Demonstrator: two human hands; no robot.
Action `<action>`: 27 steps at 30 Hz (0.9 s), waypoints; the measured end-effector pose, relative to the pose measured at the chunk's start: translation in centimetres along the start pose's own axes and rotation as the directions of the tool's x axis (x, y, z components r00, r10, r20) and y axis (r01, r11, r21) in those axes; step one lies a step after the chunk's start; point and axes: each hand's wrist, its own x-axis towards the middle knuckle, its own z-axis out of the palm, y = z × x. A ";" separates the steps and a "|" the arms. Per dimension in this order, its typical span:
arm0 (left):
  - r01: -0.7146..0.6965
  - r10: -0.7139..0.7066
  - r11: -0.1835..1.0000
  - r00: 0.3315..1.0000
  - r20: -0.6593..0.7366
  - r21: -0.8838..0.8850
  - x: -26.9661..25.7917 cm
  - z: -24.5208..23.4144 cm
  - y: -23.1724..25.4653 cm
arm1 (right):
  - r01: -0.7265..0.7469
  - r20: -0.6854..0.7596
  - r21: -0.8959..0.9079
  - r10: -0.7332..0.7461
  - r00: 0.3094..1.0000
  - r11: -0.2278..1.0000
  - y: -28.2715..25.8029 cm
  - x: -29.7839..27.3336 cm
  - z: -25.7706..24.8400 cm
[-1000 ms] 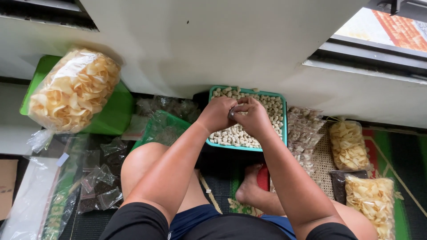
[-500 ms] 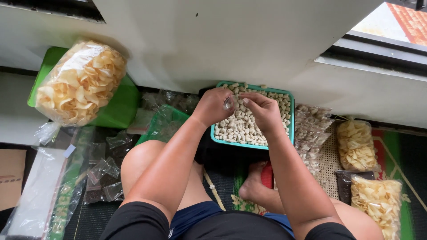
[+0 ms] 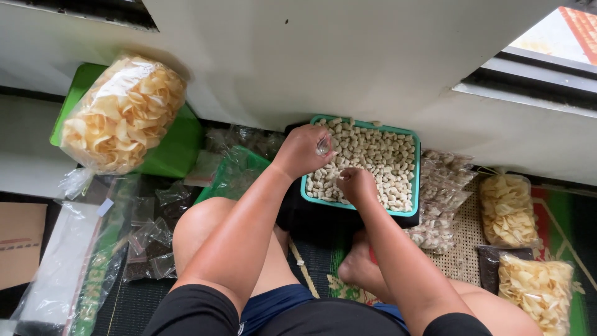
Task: The person is manually packaging small snack items into individual plastic bags and sealing them using a lighter while sitting on the floor.
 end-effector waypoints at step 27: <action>0.109 -0.075 0.975 0.982 0.173 -0.194 1.5 1.8 3.6 | 0.251 -0.305 0.815 0.018 0.952 0.523 -7.4 -8.4 -12.8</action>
